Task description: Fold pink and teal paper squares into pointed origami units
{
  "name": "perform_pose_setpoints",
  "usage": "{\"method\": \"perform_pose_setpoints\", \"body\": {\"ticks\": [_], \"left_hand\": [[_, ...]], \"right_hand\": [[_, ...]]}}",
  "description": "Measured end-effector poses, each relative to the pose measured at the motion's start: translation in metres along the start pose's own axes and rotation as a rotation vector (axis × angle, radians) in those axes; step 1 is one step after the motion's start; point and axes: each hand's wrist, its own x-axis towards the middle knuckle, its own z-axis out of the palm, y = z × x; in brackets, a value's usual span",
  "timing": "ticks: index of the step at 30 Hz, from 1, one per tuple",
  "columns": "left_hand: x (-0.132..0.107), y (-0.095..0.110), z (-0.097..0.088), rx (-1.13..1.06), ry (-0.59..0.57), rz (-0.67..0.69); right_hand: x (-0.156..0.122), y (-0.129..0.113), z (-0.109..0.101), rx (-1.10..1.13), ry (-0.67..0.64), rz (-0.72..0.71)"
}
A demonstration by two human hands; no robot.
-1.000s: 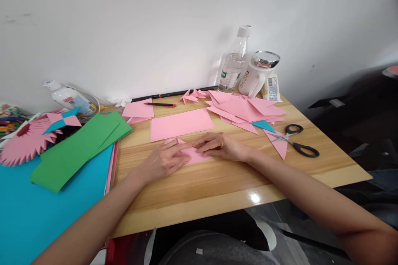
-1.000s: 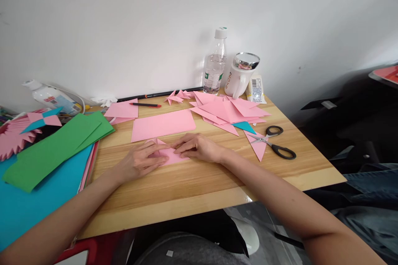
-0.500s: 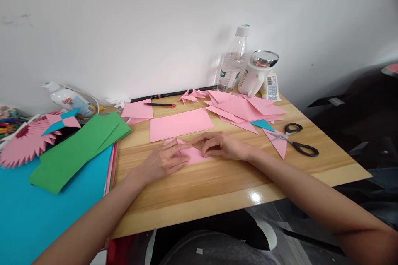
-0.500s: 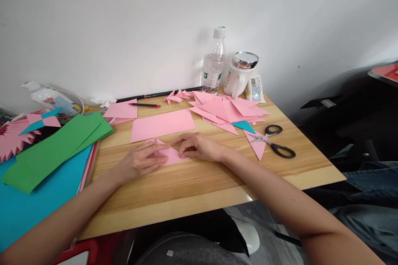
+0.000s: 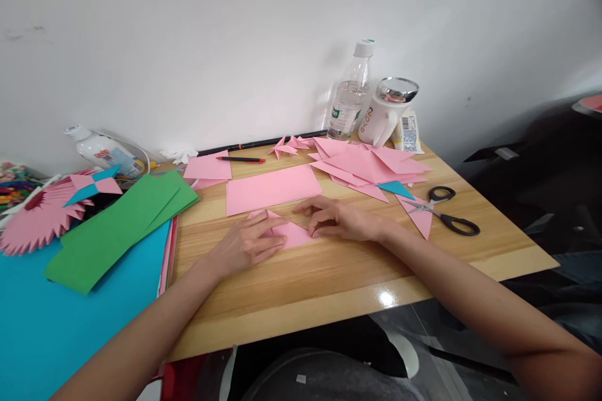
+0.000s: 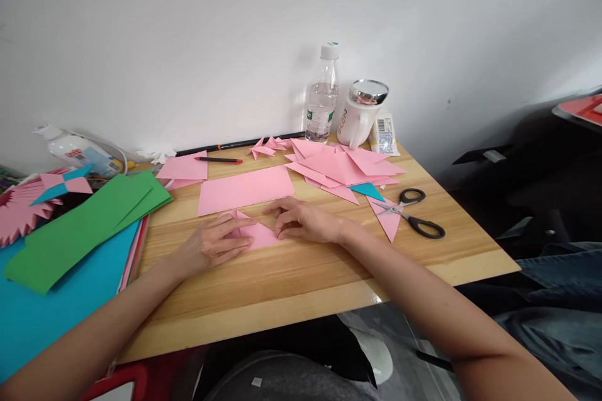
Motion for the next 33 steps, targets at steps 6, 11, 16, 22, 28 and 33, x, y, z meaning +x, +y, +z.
{"method": "perform_pose_setpoints", "body": {"ticks": [6, 11, 16, 22, 28, 33], "left_hand": [[0.000, 0.000, 0.000, 0.024, 0.023, 0.010], [-0.003, 0.000, 0.003, 0.028, -0.004, -0.016], [-0.006, 0.000, 0.004, 0.025, -0.057, -0.096], [-0.002, 0.004, -0.003, -0.103, -0.143, -0.170], [-0.002, 0.008, -0.004, -0.131, -0.127, -0.181], [-0.004, 0.011, -0.001, 0.035, -0.055, -0.122]], "right_hand": [[0.000, 0.000, 0.000, -0.042, 0.001, -0.013], [-0.002, 0.002, 0.000, -0.085, 0.011, -0.051], [-0.005, -0.007, 0.001, -0.215, 0.028, -0.096], [-0.007, -0.028, 0.009, -0.436, 0.026, -0.195], [-0.008, -0.031, 0.019, -0.453, 0.042, -0.174], [-0.009, -0.038, 0.024, -0.533, 0.072, -0.172]]}}
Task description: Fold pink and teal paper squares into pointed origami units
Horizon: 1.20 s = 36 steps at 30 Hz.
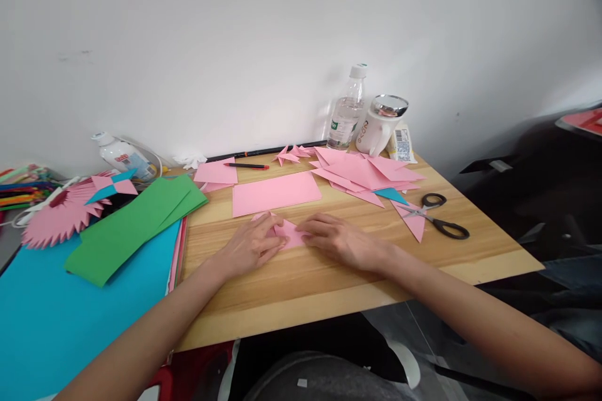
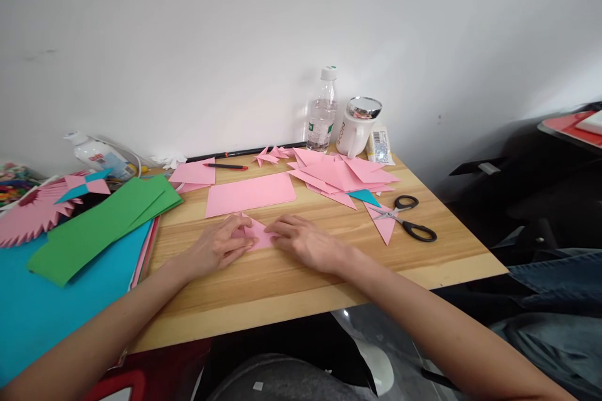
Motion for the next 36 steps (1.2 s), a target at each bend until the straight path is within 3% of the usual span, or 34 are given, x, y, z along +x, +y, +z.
{"method": "perform_pose_setpoints", "body": {"ticks": [2, 6, 11, 18, 24, 30, 36], "left_hand": [[0.001, 0.006, 0.000, 0.083, -0.014, 0.030], [0.004, 0.024, 0.001, 0.151, -0.148, 0.040], [0.010, 0.032, 0.002, 0.041, -0.205, -0.056], [0.007, 0.028, 0.011, 0.071, -0.122, -0.101], [0.005, 0.027, 0.019, -0.017, -0.022, -0.168], [0.008, 0.024, 0.017, -0.135, -0.019, -0.244], [0.004, 0.023, 0.023, -0.080, -0.056, -0.223]], "right_hand": [[-0.001, -0.006, 0.003, -0.105, -0.033, -0.021], [-0.001, -0.020, 0.016, -0.318, -0.087, -0.035], [0.007, -0.033, 0.026, -0.455, -0.109, 0.054], [0.017, -0.049, 0.036, -0.629, 0.001, 0.163], [0.022, -0.051, 0.041, -0.591, 0.011, 0.251], [0.021, -0.053, 0.036, -0.625, 0.016, 0.189], [0.001, -0.050, 0.034, -0.656, 0.014, 0.136]]}}
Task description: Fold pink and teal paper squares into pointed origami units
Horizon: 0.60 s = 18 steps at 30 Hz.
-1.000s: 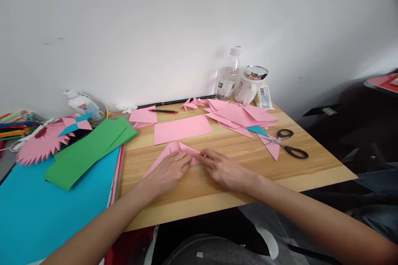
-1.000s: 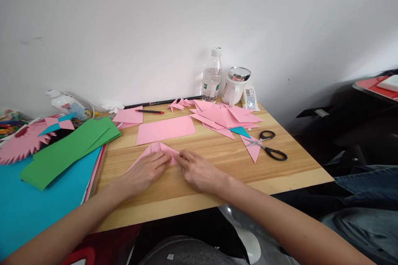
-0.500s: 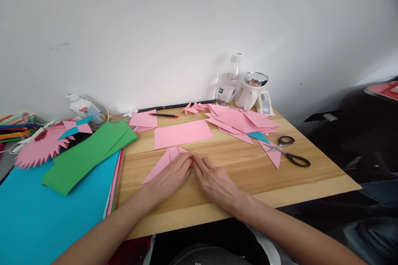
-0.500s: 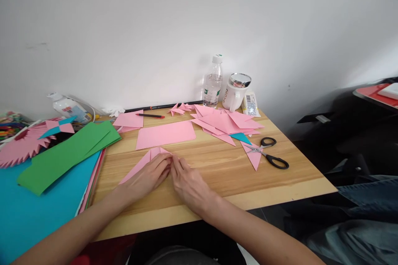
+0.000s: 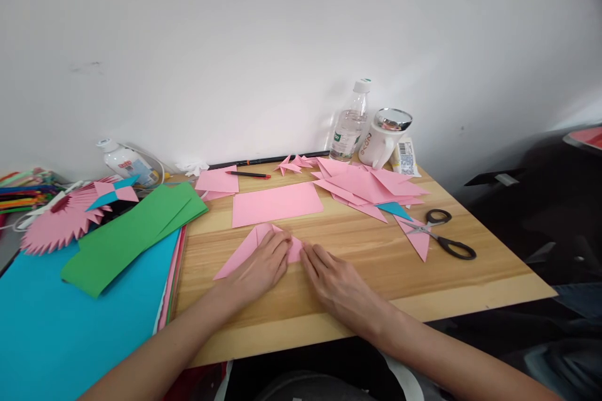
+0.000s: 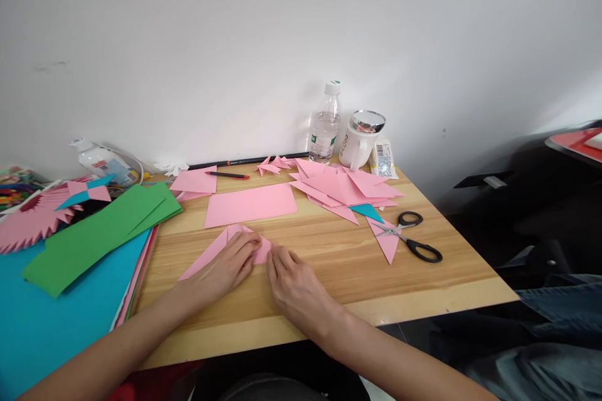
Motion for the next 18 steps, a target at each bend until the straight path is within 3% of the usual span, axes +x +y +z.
{"method": "perform_pose_setpoints", "body": {"ticks": [5, 11, 18], "left_hand": [[-0.004, -0.003, 0.005, 0.091, -0.002, 0.049], [-0.001, 0.001, -0.002, 0.118, 0.000, 0.065], [-0.001, 0.002, -0.005, 0.057, -0.065, 0.066]], "right_hand": [[-0.022, 0.003, 0.002, -0.004, 0.043, -0.041], [-0.044, -0.001, -0.001, -0.001, -0.001, 0.002], [-0.034, 0.004, -0.019, 0.139, -0.062, 0.148]]}}
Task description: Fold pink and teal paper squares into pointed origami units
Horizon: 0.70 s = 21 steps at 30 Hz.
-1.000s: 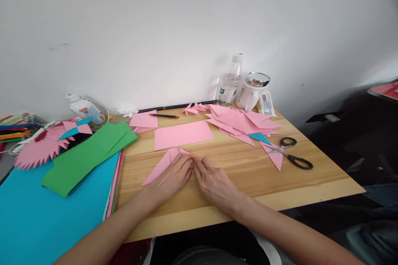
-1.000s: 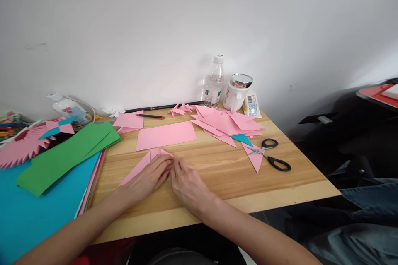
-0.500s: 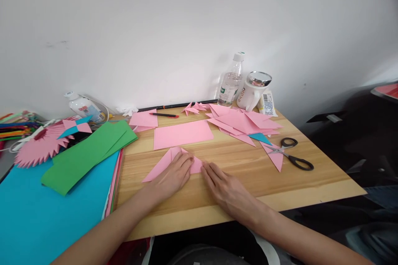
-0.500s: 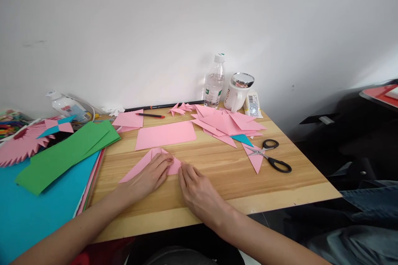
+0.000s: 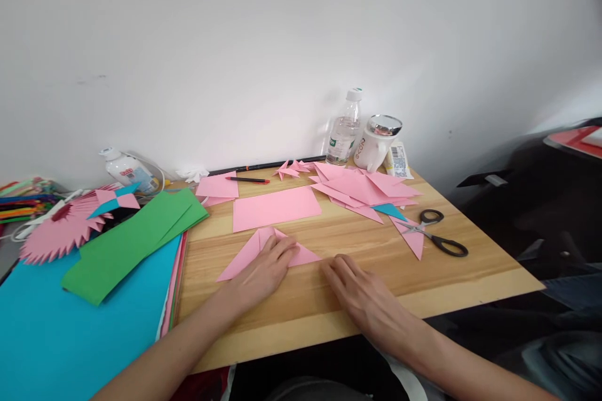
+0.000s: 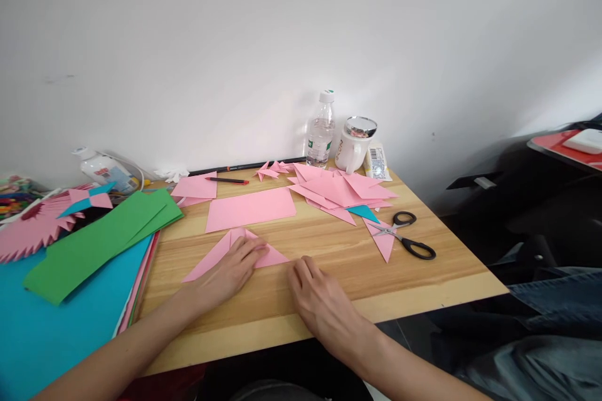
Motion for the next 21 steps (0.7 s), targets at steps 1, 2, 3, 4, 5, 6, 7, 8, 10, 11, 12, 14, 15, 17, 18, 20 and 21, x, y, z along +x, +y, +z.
{"method": "perform_pose_setpoints", "body": {"ticks": [1, 2, 3, 4, 5, 6, 7, 8, 10, 11, 12, 14, 15, 17, 18, 20, 21], "left_hand": [[0.000, 0.000, -0.001, -0.015, -0.021, -0.002], [0.000, 0.001, -0.002, -0.028, -0.041, -0.003], [0.000, 0.002, -0.003, -0.037, -0.058, 0.000], [0.000, 0.002, -0.004, -0.039, -0.070, 0.006], [0.001, 0.003, -0.004, -0.033, -0.075, 0.012], [0.001, 0.003, -0.004, -0.019, -0.071, 0.019], [0.001, 0.003, -0.003, 0.003, -0.061, 0.021], [0.001, 0.003, -0.002, 0.025, -0.045, 0.012], [0.001, 0.001, -0.001, 0.050, 0.001, -0.024], [0.001, 0.000, 0.000, 0.042, 0.023, -0.041], [0.000, 0.000, 0.000, 0.024, 0.045, -0.052], [-0.001, -0.001, -0.001, -0.026, 0.079, -0.050], [-0.002, -0.001, -0.002, -0.048, 0.086, -0.039], [-0.003, 0.001, -0.005, -0.083, 0.068, -0.012], [-0.003, 0.002, -0.007, -0.092, 0.046, 0.001], [-0.002, 0.005, -0.009, -0.089, 0.018, 0.010], [-0.002, 0.006, -0.009, -0.082, 0.016, 0.003]], "right_hand": [[0.003, 0.000, -0.002, 0.020, 0.017, 0.025], [0.006, -0.002, -0.004, 0.031, 0.047, 0.030], [0.009, -0.004, -0.005, 0.036, 0.078, 0.014], [0.012, -0.008, -0.004, 0.034, 0.106, -0.016], [0.014, -0.013, -0.003, 0.023, 0.127, -0.052], [0.016, -0.018, 0.000, 0.002, 0.136, -0.085], [0.017, -0.024, 0.003, -0.030, 0.142, -0.108], [0.018, -0.029, 0.006, -0.066, 0.143, -0.120], [0.020, -0.038, 0.013, -0.117, 0.140, -0.114], [0.021, -0.041, 0.015, -0.121, 0.130, -0.101], [0.022, -0.041, 0.017, -0.107, 0.112, -0.074], [0.026, -0.039, 0.018, -0.028, 0.056, 0.019], [0.028, -0.036, 0.018, 0.021, 0.043, 0.057], [0.030, -0.031, 0.020, 0.091, 0.063, 0.077], [0.031, -0.030, 0.021, 0.100, 0.100, 0.054], [0.029, -0.030, 0.024, 0.066, 0.170, 0.000], [0.028, -0.032, 0.026, 0.041, 0.188, -0.006]]}}
